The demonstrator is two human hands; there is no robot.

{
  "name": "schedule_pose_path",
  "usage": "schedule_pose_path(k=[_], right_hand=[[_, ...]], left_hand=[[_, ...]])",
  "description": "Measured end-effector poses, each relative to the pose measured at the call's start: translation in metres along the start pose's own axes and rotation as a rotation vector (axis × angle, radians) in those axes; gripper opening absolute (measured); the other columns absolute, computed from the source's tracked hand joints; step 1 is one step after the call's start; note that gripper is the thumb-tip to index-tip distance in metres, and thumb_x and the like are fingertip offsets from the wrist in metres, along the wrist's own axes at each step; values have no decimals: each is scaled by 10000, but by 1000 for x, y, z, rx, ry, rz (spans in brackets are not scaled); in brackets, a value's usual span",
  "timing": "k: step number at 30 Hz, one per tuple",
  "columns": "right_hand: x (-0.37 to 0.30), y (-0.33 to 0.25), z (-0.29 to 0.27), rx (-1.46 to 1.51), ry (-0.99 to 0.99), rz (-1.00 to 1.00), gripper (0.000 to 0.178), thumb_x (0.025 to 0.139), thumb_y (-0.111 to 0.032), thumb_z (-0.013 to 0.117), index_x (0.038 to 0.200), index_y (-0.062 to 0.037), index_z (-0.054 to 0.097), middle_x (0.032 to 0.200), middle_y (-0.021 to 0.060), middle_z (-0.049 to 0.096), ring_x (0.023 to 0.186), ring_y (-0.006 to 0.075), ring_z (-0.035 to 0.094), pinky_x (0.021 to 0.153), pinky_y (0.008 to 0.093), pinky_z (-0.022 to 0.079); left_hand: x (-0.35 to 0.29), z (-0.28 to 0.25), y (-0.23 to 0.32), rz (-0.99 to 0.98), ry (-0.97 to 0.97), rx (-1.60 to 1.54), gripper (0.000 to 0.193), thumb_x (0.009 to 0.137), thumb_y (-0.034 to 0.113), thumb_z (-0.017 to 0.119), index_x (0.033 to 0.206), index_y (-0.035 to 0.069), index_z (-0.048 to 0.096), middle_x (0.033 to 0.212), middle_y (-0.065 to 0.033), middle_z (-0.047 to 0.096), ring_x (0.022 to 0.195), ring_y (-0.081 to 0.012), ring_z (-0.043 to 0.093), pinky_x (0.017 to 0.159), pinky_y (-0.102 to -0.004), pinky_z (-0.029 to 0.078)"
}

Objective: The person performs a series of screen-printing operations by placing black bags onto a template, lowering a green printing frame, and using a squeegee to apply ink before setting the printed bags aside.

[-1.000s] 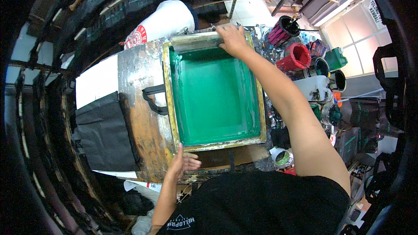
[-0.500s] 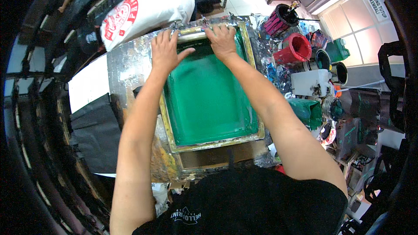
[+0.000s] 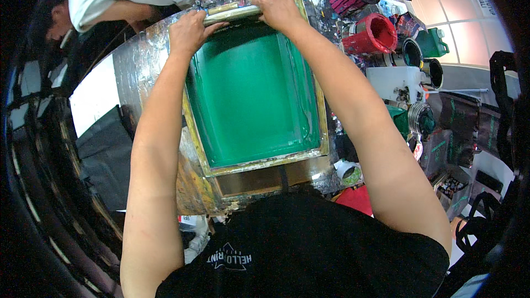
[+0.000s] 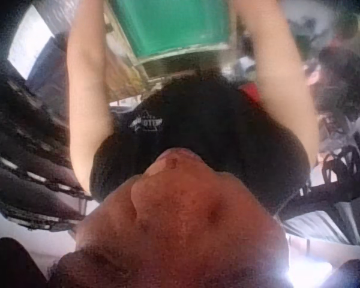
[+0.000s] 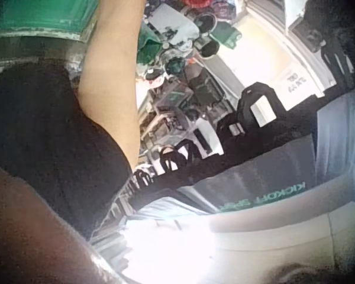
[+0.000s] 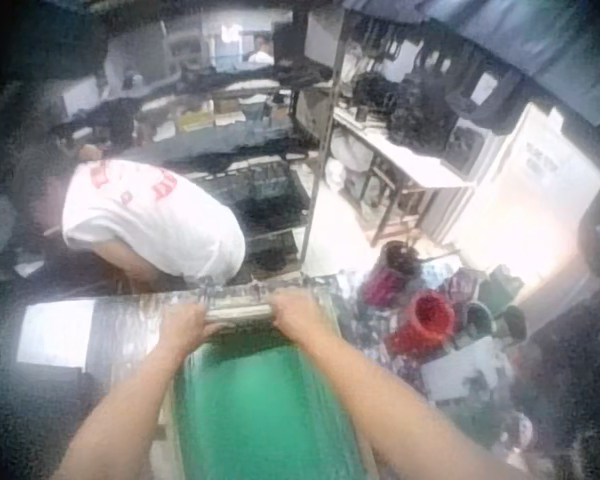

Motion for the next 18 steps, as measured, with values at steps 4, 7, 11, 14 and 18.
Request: schedule_pose_path(k=[4,7,11,14,18], right_hand=[[-15,-7,-4,25,20,-22,379,745,-248,829,1084,-154,688,990,83,706,980,305,696,801,446,575],[-40,-27,-9,2,-13,-25,329,743,-234,818,1032,-146,688,977,85,691,967,299,688,774,447,566],[-82,-45,-17,31,-48,-13,261,725,-152,775,976,-136,706,959,94,686,949,298,684,768,456,558],[-120,-68,-28,54,-67,2,289,710,-137,769,991,-132,705,953,99,684,955,304,682,769,463,556],[-173,-98,-42,76,-122,22,319,698,-154,799,1002,-130,702,959,96,684,967,305,675,784,459,552]], left_hand=[[-18,-6,9,29,32,-20,594,824,670,682,801,76,678,808,-97,675,777,-296,698,656,-418,570],[-49,-13,18,14,111,-65,570,780,639,742,771,75,661,759,-97,640,727,-287,675,642,-416,566],[-91,-30,43,12,122,-81,559,748,614,783,775,70,655,755,-98,634,729,-273,676,619,-404,562],[-129,-40,59,-2,63,-87,523,748,579,797,772,76,654,763,-86,629,718,-274,663,622,-405,557],[-179,-63,85,-17,42,-117,515,720,572,812,760,90,637,749,-76,604,734,-263,657,615,-398,541]])
Point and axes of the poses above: each hand's wrist, its own x-axis towards the middle knuckle, its own z-axis out of the palm, y = z × x, the point moved 8 cm from there along x, towards the middle knuckle
